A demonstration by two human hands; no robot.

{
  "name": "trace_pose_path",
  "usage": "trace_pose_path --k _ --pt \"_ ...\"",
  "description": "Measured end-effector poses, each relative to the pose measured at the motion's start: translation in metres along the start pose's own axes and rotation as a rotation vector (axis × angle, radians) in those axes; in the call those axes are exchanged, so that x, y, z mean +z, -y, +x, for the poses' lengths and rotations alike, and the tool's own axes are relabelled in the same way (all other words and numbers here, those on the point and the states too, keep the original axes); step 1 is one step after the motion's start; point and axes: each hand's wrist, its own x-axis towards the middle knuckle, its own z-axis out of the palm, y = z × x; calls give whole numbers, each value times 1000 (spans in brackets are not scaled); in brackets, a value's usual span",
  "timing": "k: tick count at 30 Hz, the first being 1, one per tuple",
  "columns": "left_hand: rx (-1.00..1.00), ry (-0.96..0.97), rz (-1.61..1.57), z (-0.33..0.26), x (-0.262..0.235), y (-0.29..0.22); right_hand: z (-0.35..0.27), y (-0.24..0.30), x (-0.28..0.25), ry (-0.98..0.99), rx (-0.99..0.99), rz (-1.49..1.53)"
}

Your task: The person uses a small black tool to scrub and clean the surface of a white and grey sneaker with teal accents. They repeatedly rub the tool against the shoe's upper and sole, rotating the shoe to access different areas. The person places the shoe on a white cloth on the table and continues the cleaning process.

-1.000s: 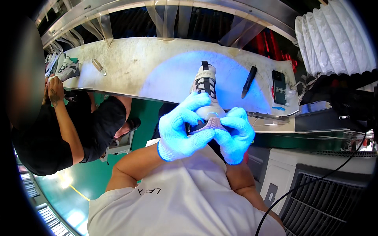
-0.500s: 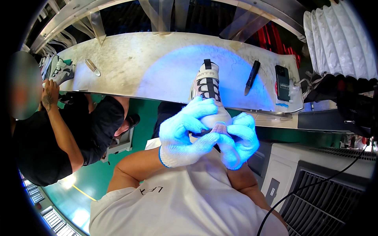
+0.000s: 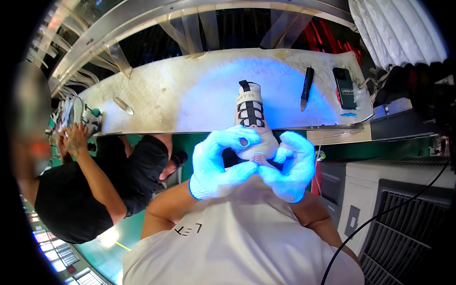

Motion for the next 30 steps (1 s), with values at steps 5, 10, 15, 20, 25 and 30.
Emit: trace_pose_path --k 5,10,15,20,25,30 --pt "-216 171 79 10 -14 -23 -5 -11 -11 261 -61 -151" --pt "-283 18 -46 -2 -12 -15 -13 -15 0 258 -153 -226" --pt "-403 34 -140 8 -13 -31 -4 -11 -1 232 -291 -241" --pt "-188 184 20 16 -25 -14 -3 -13 1 128 -251 -350" --pt "-226 183 80 28 -27 -17 12 -20 -1 133 -251 -337" --pt "-258 198 57 40 -35 -21 25 -43 3 112 -384 -295"
